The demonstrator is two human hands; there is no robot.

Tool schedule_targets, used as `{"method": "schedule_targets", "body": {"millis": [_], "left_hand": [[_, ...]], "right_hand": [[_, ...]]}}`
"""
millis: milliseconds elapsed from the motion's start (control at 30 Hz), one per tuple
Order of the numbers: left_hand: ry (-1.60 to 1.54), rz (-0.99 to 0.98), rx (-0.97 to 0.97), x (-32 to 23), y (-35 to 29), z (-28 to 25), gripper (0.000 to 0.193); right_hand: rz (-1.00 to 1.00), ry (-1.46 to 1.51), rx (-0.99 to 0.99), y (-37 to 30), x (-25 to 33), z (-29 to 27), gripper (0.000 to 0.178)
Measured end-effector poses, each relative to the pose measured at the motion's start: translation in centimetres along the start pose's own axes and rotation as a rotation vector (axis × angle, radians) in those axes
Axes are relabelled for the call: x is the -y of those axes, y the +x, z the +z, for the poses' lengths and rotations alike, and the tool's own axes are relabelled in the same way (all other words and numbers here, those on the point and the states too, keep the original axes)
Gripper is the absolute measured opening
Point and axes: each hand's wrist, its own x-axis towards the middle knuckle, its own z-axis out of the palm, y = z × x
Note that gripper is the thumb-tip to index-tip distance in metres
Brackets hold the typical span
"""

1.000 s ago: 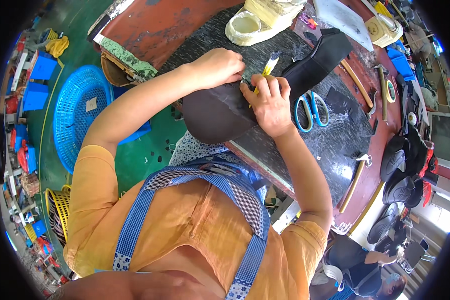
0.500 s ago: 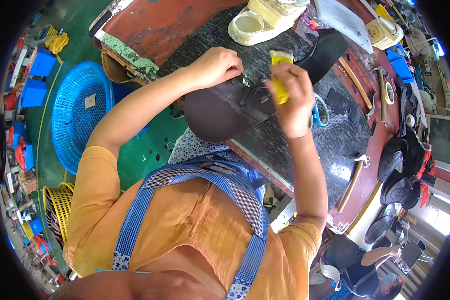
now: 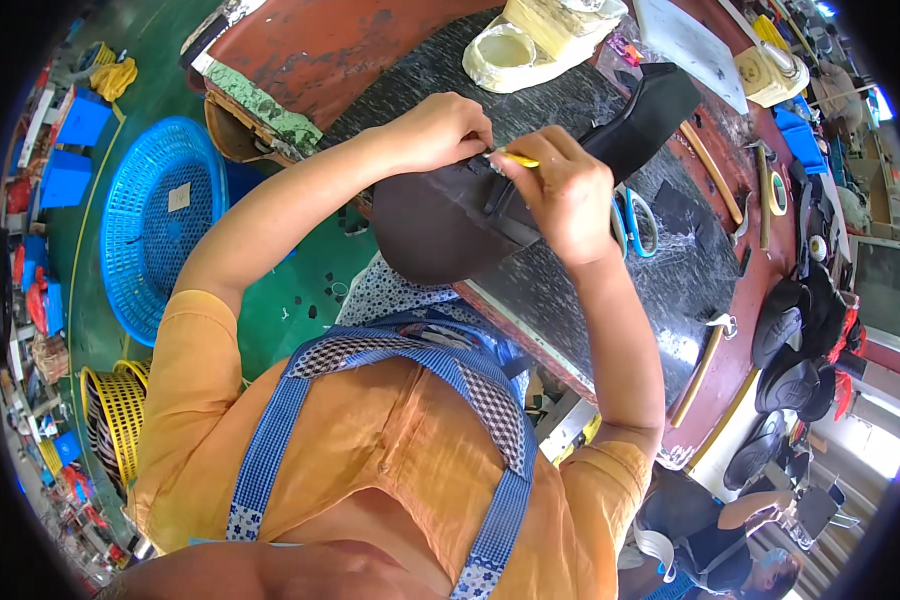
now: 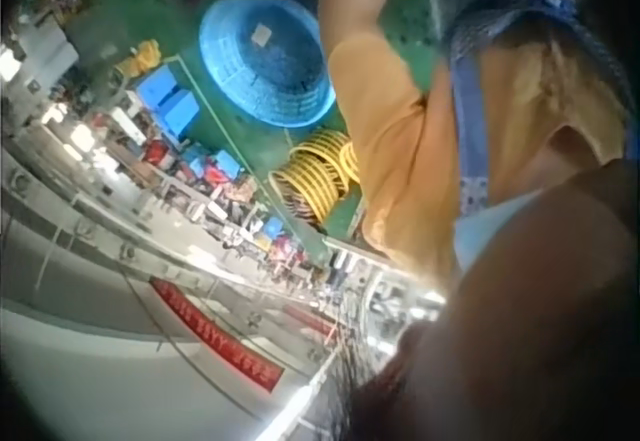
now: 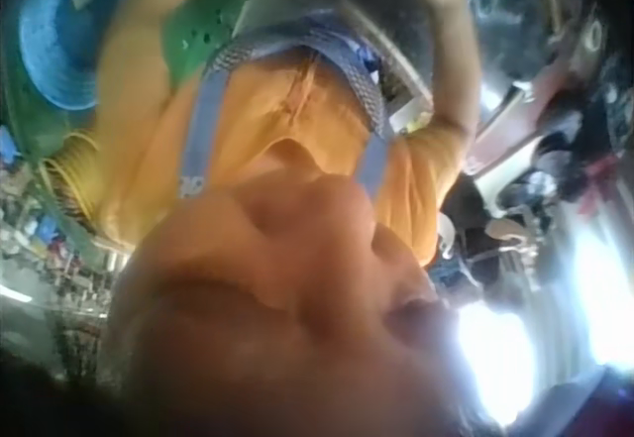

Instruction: Assembling shoe upper components by hammering seams, applying adhesive labels, and organizing parts at a workbench.

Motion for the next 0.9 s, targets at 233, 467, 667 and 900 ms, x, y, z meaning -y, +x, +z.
{"method": "schedule_targets", "body": {"millis": [233, 467, 667, 900], "left_hand": [[-0.018, -0.067, 0.04, -0.1, 0.1, -0.4, 0.01], [-0.054, -0.109, 0.11, 0.0, 0.2, -0.4, 0.01], [-0.067, -0.098, 0.091, 0.4, -0.2, -0.5, 0.01], [-0.061, -0.137, 0.119, 0.3, -0.7, -0.9, 0.01]], "right_hand": [[-0.012, -0.065, 0.033, 0.1, 0.7, 0.1, 0.012], [0.06, -0.07, 0.061, 0.3, 0.8, 0.7, 0.013], [-0.03, 0.004, -0.017, 0.6, 1.1, 1.6, 0.015], [-0.046, -0.03, -0.009, 0.9, 1.6, 1.5, 0.012]]}}
